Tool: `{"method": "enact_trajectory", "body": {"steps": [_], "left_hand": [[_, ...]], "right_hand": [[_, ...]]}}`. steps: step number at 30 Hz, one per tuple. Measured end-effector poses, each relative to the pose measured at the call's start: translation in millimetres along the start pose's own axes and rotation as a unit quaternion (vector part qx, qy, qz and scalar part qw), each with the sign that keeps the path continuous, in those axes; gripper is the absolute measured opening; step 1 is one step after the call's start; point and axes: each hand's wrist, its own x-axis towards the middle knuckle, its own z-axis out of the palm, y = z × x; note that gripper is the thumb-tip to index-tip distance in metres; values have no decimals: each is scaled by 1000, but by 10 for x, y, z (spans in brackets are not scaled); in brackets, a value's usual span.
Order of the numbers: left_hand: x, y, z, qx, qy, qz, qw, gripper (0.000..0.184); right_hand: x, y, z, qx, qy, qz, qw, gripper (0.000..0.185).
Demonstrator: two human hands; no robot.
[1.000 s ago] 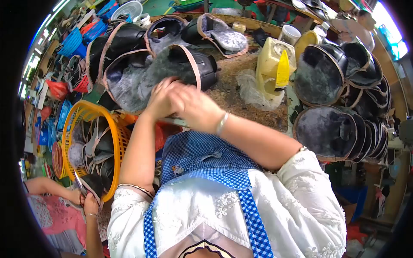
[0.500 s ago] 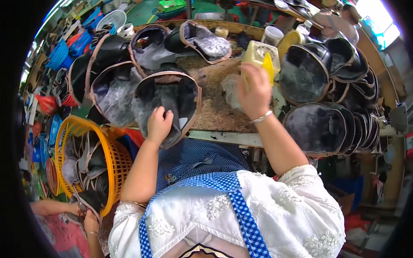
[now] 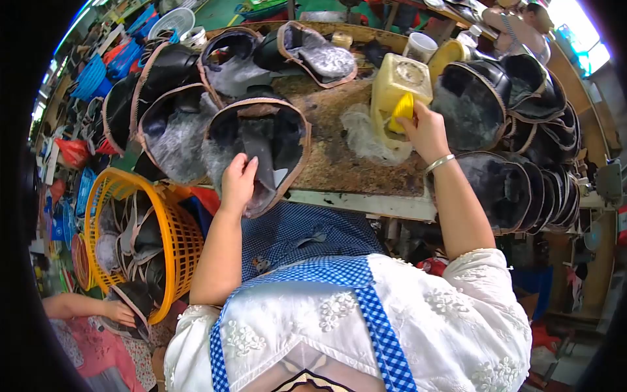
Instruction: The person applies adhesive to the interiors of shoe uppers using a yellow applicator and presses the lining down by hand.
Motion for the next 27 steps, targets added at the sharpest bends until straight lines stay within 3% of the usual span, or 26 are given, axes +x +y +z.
{"method": "enact_trajectory", "body": {"steps": [2, 4, 5, 7, 10, 13, 15, 17, 18, 21, 22, 23, 25, 27], "left_hand": [[23, -103, 4, -43, -15, -36, 998, 23], [-8, -35, -26, -117, -32, -79, 990, 22], [-46, -57, -25, -130, -35, -91, 987, 22], [-20, -90, -12, -160, -40, -103, 981, 22], [-21, -101, -9, -150, -43, -112, 981, 20], [23, -103, -26, -165, -70, -127, 976, 17], [26, -94, -83, -161, -98, -150, 970, 15], [26, 7, -125, -186, -112, -165, 962, 14], [30, 50, -135, -199, -117, -172, 958, 13], [26, -87, -63, -199, -84, -137, 967, 17], [35, -197, -51, -166, -76, -122, 976, 18], [39, -184, -58, -168, -77, -125, 975, 17], [11, -99, -65, -174, -81, -132, 972, 17], [-39, -33, -33, -90, -56, -26, 994, 17]], "right_hand": [[-30, 117, -18, -31, 13, 13, 999, 19], [46, 345, -194, 118, 65, 68, 989, 15], [55, 458, -369, 95, -10, 114, 989, 15], [-41, 433, -553, 207, -171, 184, 946, 14], [-284, -185, -71, 215, -134, 134, 958, 15], [-498, -782, 690, 385, -285, 74, 875, 15], [-558, -944, 1296, 388, -311, 31, 867, 15], [-501, -1033, 1724, 443, -202, 30, 873, 16], [-421, -1039, 1886, 456, -121, -30, 881, 17], [-565, -1003, 1797, 297, -202, -26, 933, 20], [-687, -1008, 1656, 298, -224, -55, 926, 18], [-741, -1059, 1421, 202, -267, -89, 938, 13], [-798, -915, 1281, 337, -335, -8, 880, 11], [-629, -1092, 968, 408, -270, 55, 870, 13]]}}
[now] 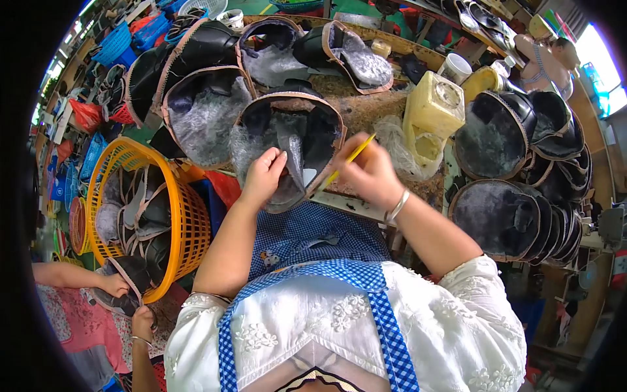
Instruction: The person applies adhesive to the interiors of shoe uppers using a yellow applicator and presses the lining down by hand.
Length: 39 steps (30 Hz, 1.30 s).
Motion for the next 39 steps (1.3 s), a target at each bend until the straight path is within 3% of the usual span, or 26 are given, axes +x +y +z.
{"method": "enact_trajectory", "body": {"steps": [1, 2, 4, 7, 10, 13, 16, 20, 22, 24, 27, 29, 31, 33, 36, 37, 39], "left_hand": [[-35, 60, 23, 46, 10, 53, 997, 18], [-107, 226, 34, 45, -18, 27, 998, 24], [-189, 164, 170, 217, 46, 232, 947, 34], [-355, 367, 219, 386, -53, 240, 889, 50], [-396, 395, 171, 413, -94, 243, 873, 54], [-387, 439, 72, 422, -182, 201, 865, 49], [-295, 482, 13, 460, -172, 296, 819, 47], [-149, 390, 96, 407, -237, 292, 832, 49], [-170, 397, 85, 393, -233, 295, 839, 49], [-215, 390, 64, 380, -225, 290, 849, 44], [-241, 322, 65, 374, -209, 295, 854, 41], [-248, 369, 50, 363, -200, 283, 865, 41], [-234, 420, 54, 365, -202, 266, 869, 42], [-122, 500, 65, 384, -210, 247, 864, 43], [195, 853, 37, 381, -319, 69, 865, 50], [317, 799, 45, 261, -289, -50, 920, 49], [413, 392, 198, 258, -82, 116, 956, 46]], "right_hand": [[115, -28, -190, -174, 21, -125, 977, 13], [162, -275, -206, -340, 41, -165, 925, 17], [333, -428, -177, -582, -26, -292, 758, 19], [666, -194, -150, -745, -165, -278, 583, 19], [952, -31, -158, -798, -213, -249, 506, 19], [1062, 8, -163, -785, -242, -267, 504, 14], [1143, -158, -55, -798, -235, -226, 506, 11], [1158, -205, 89, -821, -259, -176, 478, 9], [1046, -167, 100, -817, -290, -219, 447, 9], [1045, 106, -45, -787, -299, -345, 416, 13], [1028, 172, -128, -774, -279, -387, 416, 17], [1082, 16, 27, -772, -155, -252, 563, 20], [1241, -170, 168, -728, -64, -131, 670, 23], [1329, -156, 206, -733, -83, -93, 669, 23], [1257, -103, 197, -744, -148, -106, 643, 22], [1222, -91, 164, -746, -172, -117, 633, 22], [1105, -168, 148, -718, -175, -109, 665, 21]]}}
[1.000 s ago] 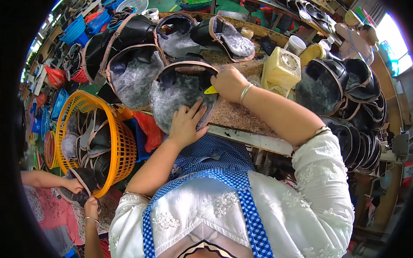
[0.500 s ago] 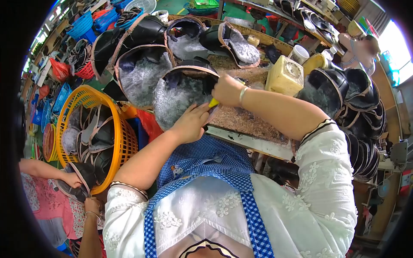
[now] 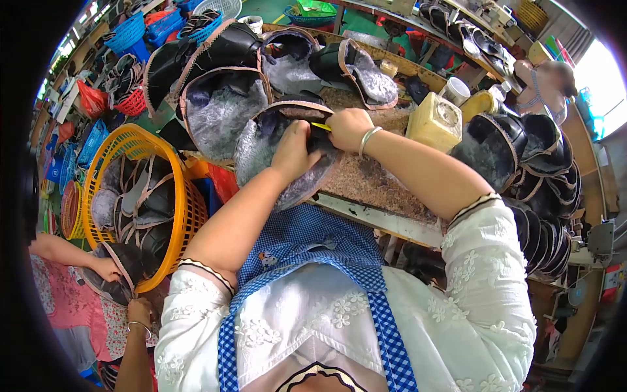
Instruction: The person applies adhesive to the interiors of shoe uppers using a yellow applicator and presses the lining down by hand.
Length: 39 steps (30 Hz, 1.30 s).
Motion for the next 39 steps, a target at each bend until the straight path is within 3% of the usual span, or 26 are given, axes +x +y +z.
{"method": "enact_trajectory", "body": {"steps": [1, 2, 5, 8, 10, 12, 15, 16, 17, 19, 21, 23, 24, 25, 26, 29, 31, 32, 33, 35, 36, 37, 38, 39], "left_hand": [[52, -92, 78, 15, 125, 52, 991, 46], [66, -47, 106, 26, 122, 94, 988, 48], [239, -79, 279, -25, 9, 66, 997, 33], [220, -112, 229, -40, -13, 89, 995, 23], [123, -160, 254, 33, -37, 158, 986, 23], [127, -127, 251, 140, -62, 233, 960, 26], [144, -58, 320, 8, -36, 131, 991, 25], [156, -56, 297, 15, -11, 136, 991, 21], [198, -48, 236, 30, -59, 126, 990, 20], [347, -80, 101, 60, -160, 103, 980, 20], [456, -189, 106, 10, -119, 94, 988, 24], [540, -215, 53, -107, -154, 31, 982, 32], [603, -219, 19, -57, -179, -12, 982, 37], [674, -307, 69, -98, -185, -25, 977, 36], [747, -446, 178, -137, -191, -38, 971, 35], [779, -436, 146, -189, -216, -79, 955, 35], [730, -308, 51, -218, -230, -93, 944, 36], [693, -291, 75, -255, -190, -80, 945, 32], [684, -282, 71, -187, -189, -61, 962, 31], [605, -246, 11, -47, -181, -23, 982, 29], [523, -304, 62, -64, -129, 57, 988, 27], [414, -353, 133, -105, -148, 39, 983, 28], [297, -298, 91, -110, -223, 46, 967, 27], [97, -374, 184, 27, -122, 177, 976, 34]], "right_hand": [[-36, 0, -44, 20, 3, 0, 1000, 20], [-60, 39, -12, 20, 7, -23, 1000, 22], [-83, 128, -5, -14, 27, 36, 999, 26], [-57, 342, -102, -55, -86, 92, 990, 29], [-22, 457, -115, -42, -159, 123, 979, 32], [-23, 422, -54, -26, -141, 115, 983, 34], [-121, 378, -60, -23, -160, 61, 985, 33], [-169, 383, -54, -21, -177, 40, 983, 32], [-229, 390, -29, -18, -196, 19, 980, 30], [-355, 387, 61, 7, -125, 36, 991, 23], [-466, 261, -101, 50, -90, 86, 991, 25], [-581, 191, -143, 238, 60, 115, 963, 26], [-632, 253, -9, 355, 165, 106, 914, 24], [-670, 269, 71, 464, 266, 95, 839, 23], [-673, 140, 56, 598, 289, 68, 745, 18], [-651, -96, 310, 599, 250, 159, 744, 14], [-618, -215, 456, 457, 270, 82, 844, 17], [-604, -251, 479, 383, 270, 41, 882, 19], [-589, -260, 492, 305, 268, -2, 914, 20], [-670, -167, 441, 293, 238, 54, 925, 24], [-779, -122, 319, 286, 219, 96, 928, 24], [-905, -53, 242, 277, 199, 139, 930, 23], [-1039, 36, 220, 278, 267, 177, 906, 23], [-1155, 182, 193, 276, 334, 212, 876, 23]]}}
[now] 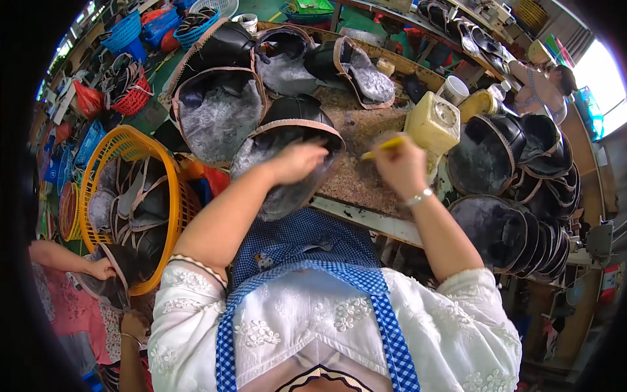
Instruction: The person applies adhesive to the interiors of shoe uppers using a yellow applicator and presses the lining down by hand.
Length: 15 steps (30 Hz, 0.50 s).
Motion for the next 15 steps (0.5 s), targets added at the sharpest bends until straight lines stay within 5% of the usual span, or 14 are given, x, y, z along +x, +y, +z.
{"method": "enact_trajectory", "body": {"steps": [2, 4, 7, 10, 11, 12, 13, 14, 15], "left_hand": [[-211, 249, 3, 156, -47, -14, 987, 52], [-304, 340, 108, 176, 13, -19, 984, 54], [-281, 483, 45, 191, 35, -33, 981, 50], [-344, 717, -440, 190, 326, 108, 920, 41], [-326, 699, -673, 218, 404, 111, 882, 45], [-324, 787, -916, 253, 412, -2, 875, 49], [-312, 636, -1004, 252, 423, -51, 869, 45], [-302, 427, -1063, 251, 433, -101, 860, 42], [-276, 131, -1086, 162, 260, -217, 927, 37]], "right_hand": [[131, 371, -311, 21, 149, 35, 988, 28], [277, 517, -577, -98, 209, 33, 972, 35], [317, 981, -638, -289, 25, -11, 957, 49], [214, 759, -611, -298, 191, -87, 931, 49], [146, 555, -596, -243, 198, -34, 949, 48], [73, 373, -531, -184, 201, 20, 962, 46], [28, 425, -405, -167, 216, -99, 957, 40], [-85, 307, -282, -115, 161, -86, 976, 39], [-204, 86, -116, -58, 106, -77, 990, 38]]}}
